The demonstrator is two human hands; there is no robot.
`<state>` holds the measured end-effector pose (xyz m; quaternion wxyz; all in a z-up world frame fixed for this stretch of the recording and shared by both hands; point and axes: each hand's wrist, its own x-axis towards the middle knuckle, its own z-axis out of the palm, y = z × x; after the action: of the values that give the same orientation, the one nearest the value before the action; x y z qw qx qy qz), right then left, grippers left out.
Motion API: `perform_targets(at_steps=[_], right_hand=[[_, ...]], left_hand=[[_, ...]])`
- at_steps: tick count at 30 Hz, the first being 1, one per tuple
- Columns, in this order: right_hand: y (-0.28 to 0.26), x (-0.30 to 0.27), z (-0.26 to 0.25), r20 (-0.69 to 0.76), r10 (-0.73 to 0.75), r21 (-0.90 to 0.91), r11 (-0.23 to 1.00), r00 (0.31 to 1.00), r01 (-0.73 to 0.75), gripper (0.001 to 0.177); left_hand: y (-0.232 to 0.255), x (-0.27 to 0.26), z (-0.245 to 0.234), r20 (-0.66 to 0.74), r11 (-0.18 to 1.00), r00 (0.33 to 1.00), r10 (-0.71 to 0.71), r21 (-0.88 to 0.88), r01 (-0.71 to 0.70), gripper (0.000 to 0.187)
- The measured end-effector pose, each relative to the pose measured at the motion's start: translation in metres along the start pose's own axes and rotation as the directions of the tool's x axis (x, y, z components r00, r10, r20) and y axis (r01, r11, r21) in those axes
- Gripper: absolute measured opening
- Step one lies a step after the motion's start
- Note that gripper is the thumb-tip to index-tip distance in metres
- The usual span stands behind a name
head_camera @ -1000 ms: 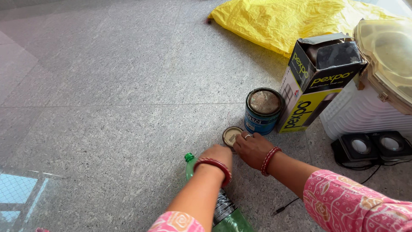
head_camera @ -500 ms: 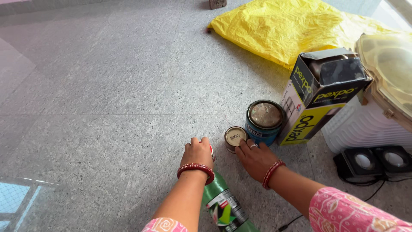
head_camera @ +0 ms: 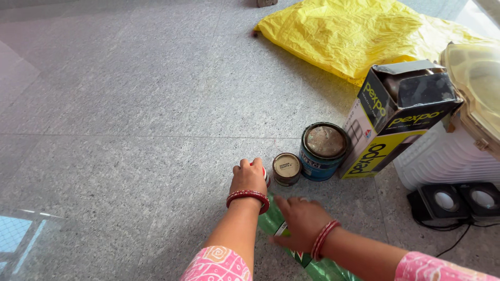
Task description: The person organizes various items on the floor, including plastic bottles, metal cans, and a green plastic container. They move the items around, stack the green container pieces, and arrange the bottles and cans into a pile.
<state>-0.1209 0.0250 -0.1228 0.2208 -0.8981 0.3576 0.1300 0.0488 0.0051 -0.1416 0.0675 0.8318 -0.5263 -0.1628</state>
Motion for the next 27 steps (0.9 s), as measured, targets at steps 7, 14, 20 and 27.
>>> perform_targets(at_steps=[7, 14, 20, 27], right_hand=[[0.001, -0.017, 0.003, 0.148, 0.127, 0.094, 0.985, 0.981, -0.142, 0.122], [0.024, -0.033, 0.001, 0.083, 0.089, 0.025, 0.996, 0.993, -0.091, 0.118], [0.043, -0.059, -0.017, -0.012, 0.096, 0.044, 0.995, 0.995, -0.095, 0.113], [0.065, -0.095, -0.043, -0.117, 0.079, 0.018, 0.997, 0.99, -0.078, 0.116]], left_hand=[[0.008, 0.005, 0.006, 0.022, 0.999, 1.0, -0.018, -0.032, 0.018, 0.04], [0.011, 0.018, 0.019, 0.033, 0.998, 0.998, -0.046, -0.032, 0.047, 0.037], [0.002, 0.036, 0.032, -0.027, 0.999, 0.999, -0.033, -0.023, 0.032, 0.044], [0.006, 0.039, 0.015, 0.001, 0.988, 0.989, -0.151, -0.009, 0.151, 0.104]])
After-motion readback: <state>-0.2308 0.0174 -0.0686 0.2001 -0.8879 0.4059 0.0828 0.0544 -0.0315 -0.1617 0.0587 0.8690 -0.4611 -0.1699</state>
